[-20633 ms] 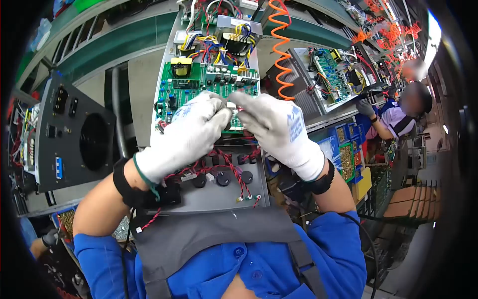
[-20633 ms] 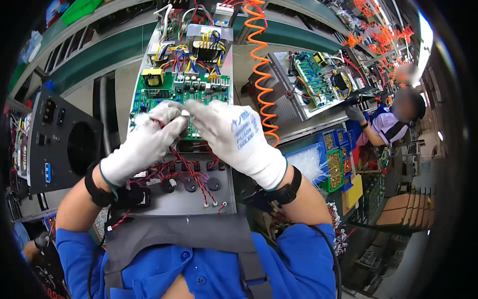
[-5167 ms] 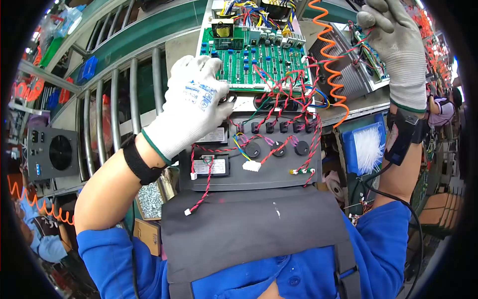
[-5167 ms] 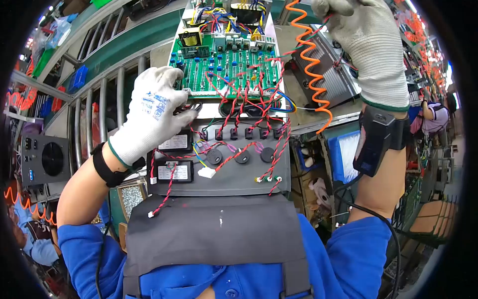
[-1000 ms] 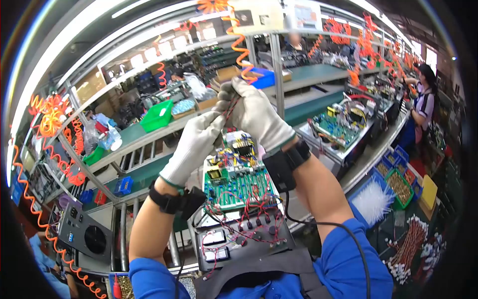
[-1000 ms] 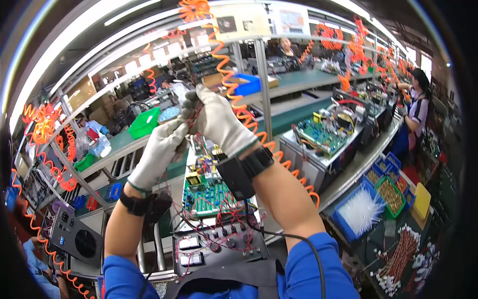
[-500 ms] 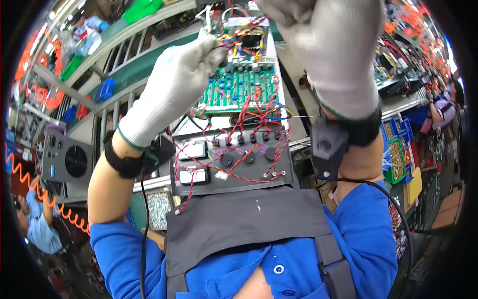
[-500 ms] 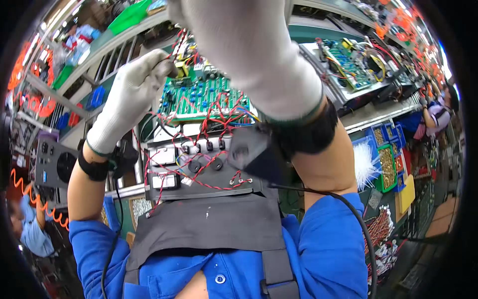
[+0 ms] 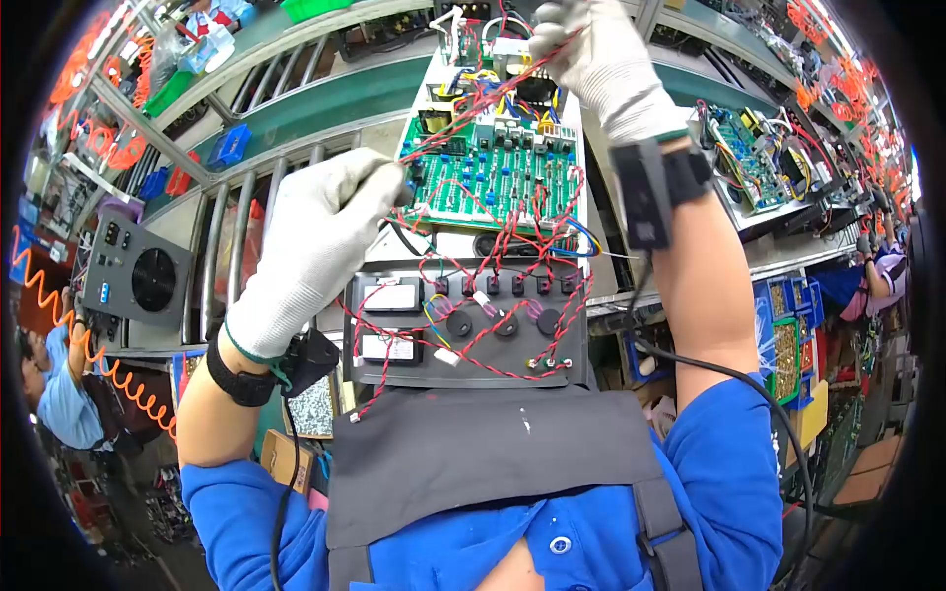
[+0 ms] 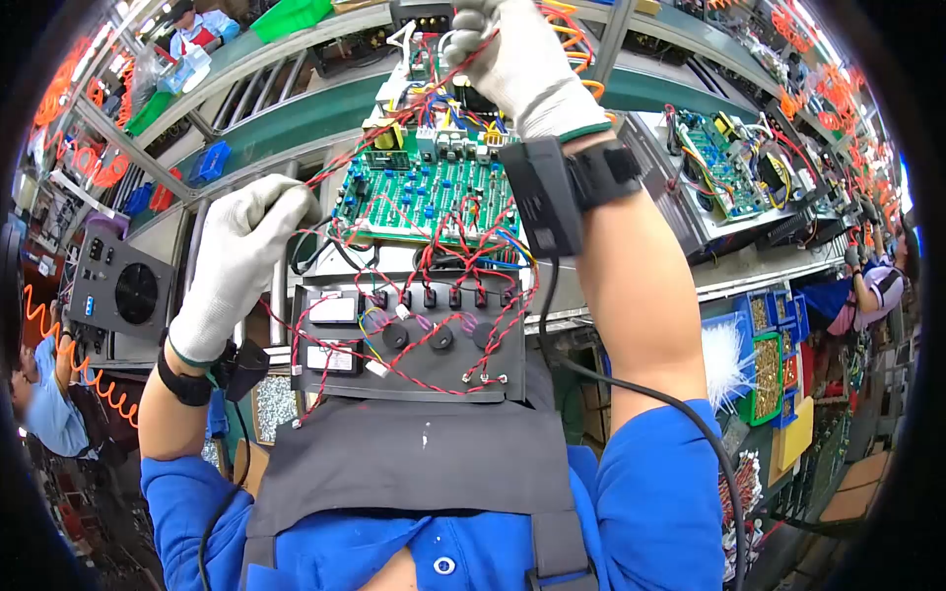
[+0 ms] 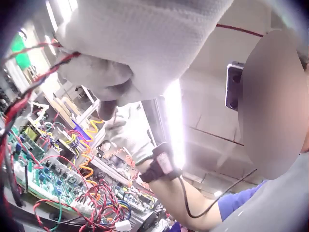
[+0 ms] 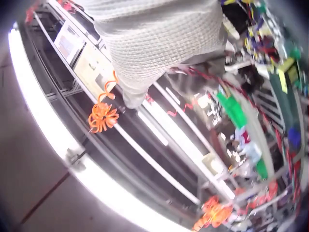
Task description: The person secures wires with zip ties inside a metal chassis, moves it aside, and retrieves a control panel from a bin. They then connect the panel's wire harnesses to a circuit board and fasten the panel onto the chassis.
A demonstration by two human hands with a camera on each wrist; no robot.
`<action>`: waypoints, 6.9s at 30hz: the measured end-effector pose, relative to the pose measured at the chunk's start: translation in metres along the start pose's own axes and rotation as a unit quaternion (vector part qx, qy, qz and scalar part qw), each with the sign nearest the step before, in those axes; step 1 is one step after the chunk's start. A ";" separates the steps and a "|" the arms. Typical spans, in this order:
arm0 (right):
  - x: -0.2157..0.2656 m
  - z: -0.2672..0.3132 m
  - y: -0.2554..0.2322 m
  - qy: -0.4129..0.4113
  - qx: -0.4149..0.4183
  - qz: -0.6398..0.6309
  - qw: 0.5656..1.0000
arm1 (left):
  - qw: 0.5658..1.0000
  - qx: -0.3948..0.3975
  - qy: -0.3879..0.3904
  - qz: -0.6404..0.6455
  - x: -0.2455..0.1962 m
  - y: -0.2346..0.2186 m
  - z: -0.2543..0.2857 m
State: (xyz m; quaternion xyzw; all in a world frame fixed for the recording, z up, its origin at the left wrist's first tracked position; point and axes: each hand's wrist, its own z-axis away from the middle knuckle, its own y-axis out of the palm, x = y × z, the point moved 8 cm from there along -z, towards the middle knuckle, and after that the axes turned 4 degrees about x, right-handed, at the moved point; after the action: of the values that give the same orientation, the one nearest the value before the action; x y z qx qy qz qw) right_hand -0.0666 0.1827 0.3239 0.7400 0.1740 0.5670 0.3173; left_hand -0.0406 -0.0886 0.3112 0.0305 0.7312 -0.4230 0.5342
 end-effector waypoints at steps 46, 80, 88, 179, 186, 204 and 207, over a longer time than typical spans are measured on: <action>-0.106 0.137 0.095 -0.051 0.373 0.678 0.631 | 0.817 0.021 0.235 -0.525 -0.064 -0.024 0.078; -0.158 0.132 0.043 -0.083 0.372 0.808 0.449 | 0.815 0.076 0.210 -0.534 -0.029 0.035 0.038; -0.153 0.145 0.032 -0.026 0.314 0.829 0.462 | 0.799 0.130 0.013 -0.588 0.031 0.093 0.013; -0.156 0.140 0.020 0.046 0.260 0.816 0.514 | 0.780 0.253 0.089 -0.565 0.081 0.134 -0.330; -0.157 0.139 0.016 0.034 0.247 0.822 0.512 | 0.634 0.406 0.265 -0.602 0.076 0.147 -0.318; -0.162 0.141 0.020 0.018 0.271 0.836 0.477 | 0.762 0.321 0.239 -0.509 0.113 0.148 -0.342; -0.201 0.136 0.009 0.094 0.349 0.844 0.395 | 0.537 0.370 0.238 -0.720 0.169 0.154 -0.364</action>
State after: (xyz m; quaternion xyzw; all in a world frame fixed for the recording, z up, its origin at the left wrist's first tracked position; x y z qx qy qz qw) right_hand 0.0018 0.0151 0.1623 0.4968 -0.3283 0.5005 -0.6284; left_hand -0.3113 0.1781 0.1102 -0.2115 0.3849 -0.8751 -0.2031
